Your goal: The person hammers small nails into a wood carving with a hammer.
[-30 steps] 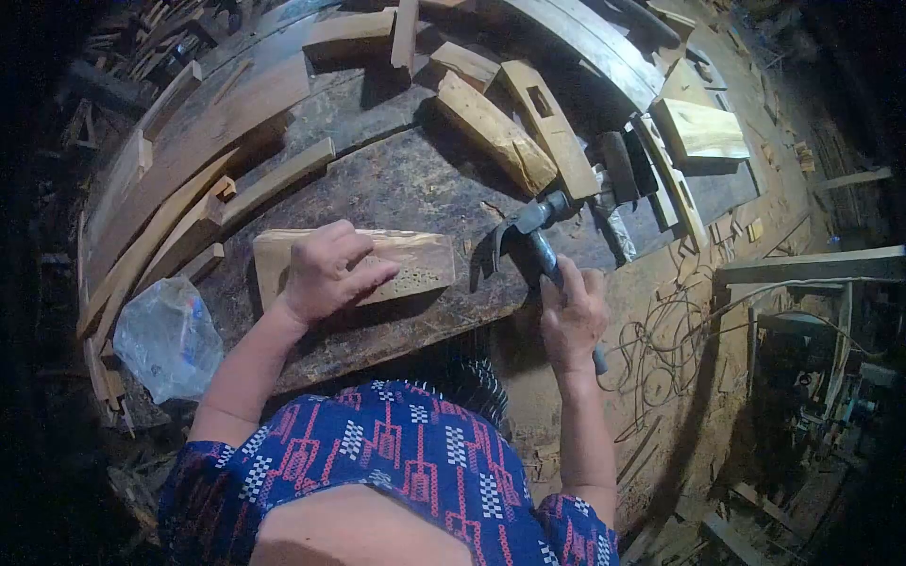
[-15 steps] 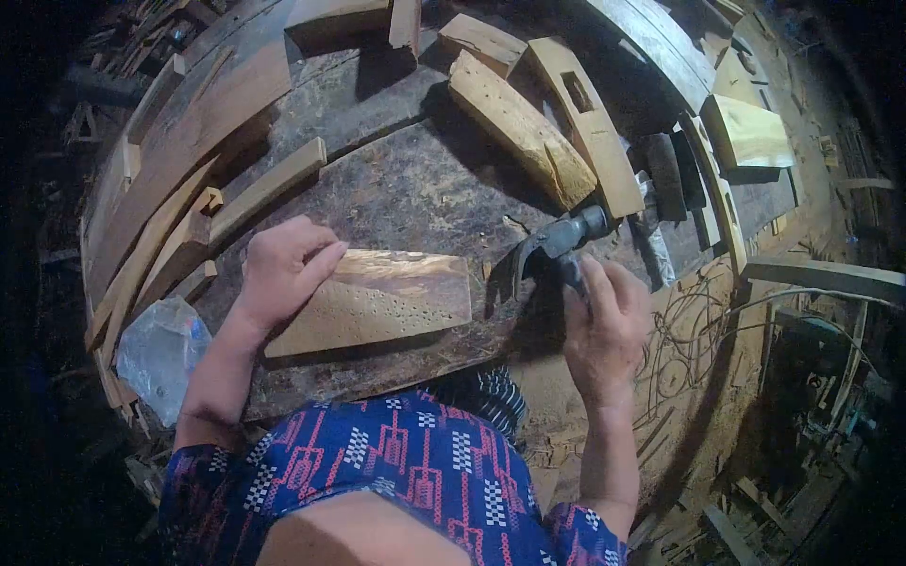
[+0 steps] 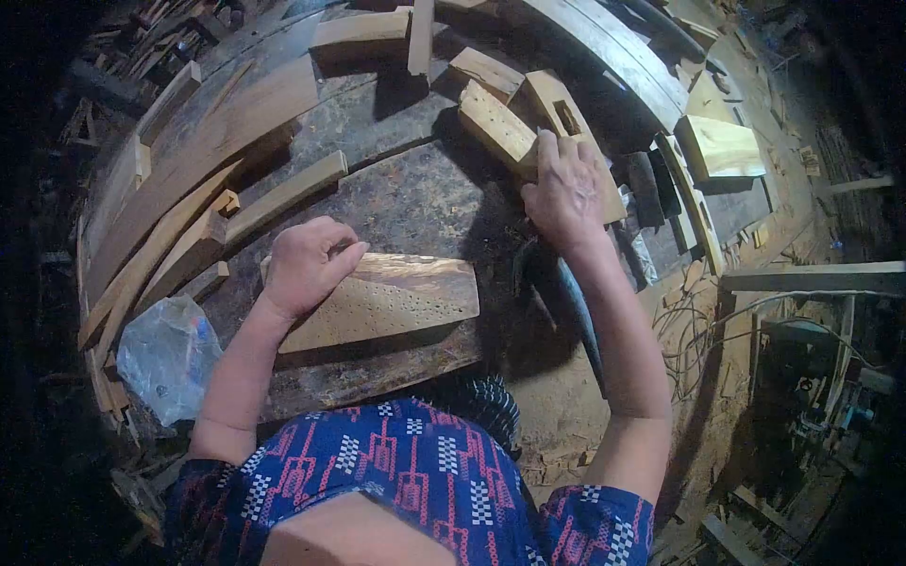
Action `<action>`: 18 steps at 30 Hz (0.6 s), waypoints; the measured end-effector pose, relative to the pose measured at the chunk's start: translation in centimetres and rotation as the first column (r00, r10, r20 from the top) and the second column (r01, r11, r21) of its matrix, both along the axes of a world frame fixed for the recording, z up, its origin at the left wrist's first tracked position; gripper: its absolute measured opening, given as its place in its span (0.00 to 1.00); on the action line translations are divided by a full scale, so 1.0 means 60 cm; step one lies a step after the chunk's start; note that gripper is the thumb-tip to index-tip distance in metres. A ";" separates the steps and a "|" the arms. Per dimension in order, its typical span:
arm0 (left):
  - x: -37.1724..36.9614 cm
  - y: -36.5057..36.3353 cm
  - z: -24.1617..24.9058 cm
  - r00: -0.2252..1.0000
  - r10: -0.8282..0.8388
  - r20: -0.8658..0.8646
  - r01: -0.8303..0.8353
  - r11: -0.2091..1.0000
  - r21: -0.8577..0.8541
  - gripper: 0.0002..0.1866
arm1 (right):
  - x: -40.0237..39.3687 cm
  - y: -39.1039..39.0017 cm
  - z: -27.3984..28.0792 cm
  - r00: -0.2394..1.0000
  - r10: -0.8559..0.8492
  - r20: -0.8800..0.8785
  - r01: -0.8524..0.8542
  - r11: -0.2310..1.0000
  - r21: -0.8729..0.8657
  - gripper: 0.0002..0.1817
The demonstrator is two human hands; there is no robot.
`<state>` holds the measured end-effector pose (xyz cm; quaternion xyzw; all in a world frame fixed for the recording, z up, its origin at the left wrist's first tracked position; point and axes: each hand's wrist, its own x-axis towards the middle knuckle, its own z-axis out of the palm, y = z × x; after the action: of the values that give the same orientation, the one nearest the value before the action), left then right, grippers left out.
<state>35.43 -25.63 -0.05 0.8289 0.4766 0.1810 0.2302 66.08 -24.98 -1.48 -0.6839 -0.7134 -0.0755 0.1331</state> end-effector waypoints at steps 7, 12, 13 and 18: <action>0.000 0.000 -0.012 0.998 0.021 0.065 -0.023 0.999 0.037 0.07 | 0.001 0.007 0.095 0.969 0.128 -0.212 -0.010 0.875 0.485 0.23; 0.003 0.000 -0.007 0.978 0.059 0.201 -0.063 0.998 0.010 0.07 | -0.009 -0.025 0.211 0.902 0.279 -0.329 0.043 0.700 0.713 0.22; 0.003 0.000 -0.004 0.975 0.058 0.215 -0.061 0.998 0.005 0.07 | -0.012 -0.030 0.219 0.950 0.203 -0.237 0.020 0.718 0.695 0.22; 0.042 0.029 -0.003 0.978 -0.062 0.200 0.071 0.997 -0.037 0.10 | 0.025 -0.021 0.157 0.996 0.035 -0.079 0.010 0.858 0.514 0.24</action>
<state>37.97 -23.87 -0.23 0.8170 0.4271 0.2444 0.3006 67.60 -26.24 7.94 -0.6216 -0.6655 -0.2325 0.3415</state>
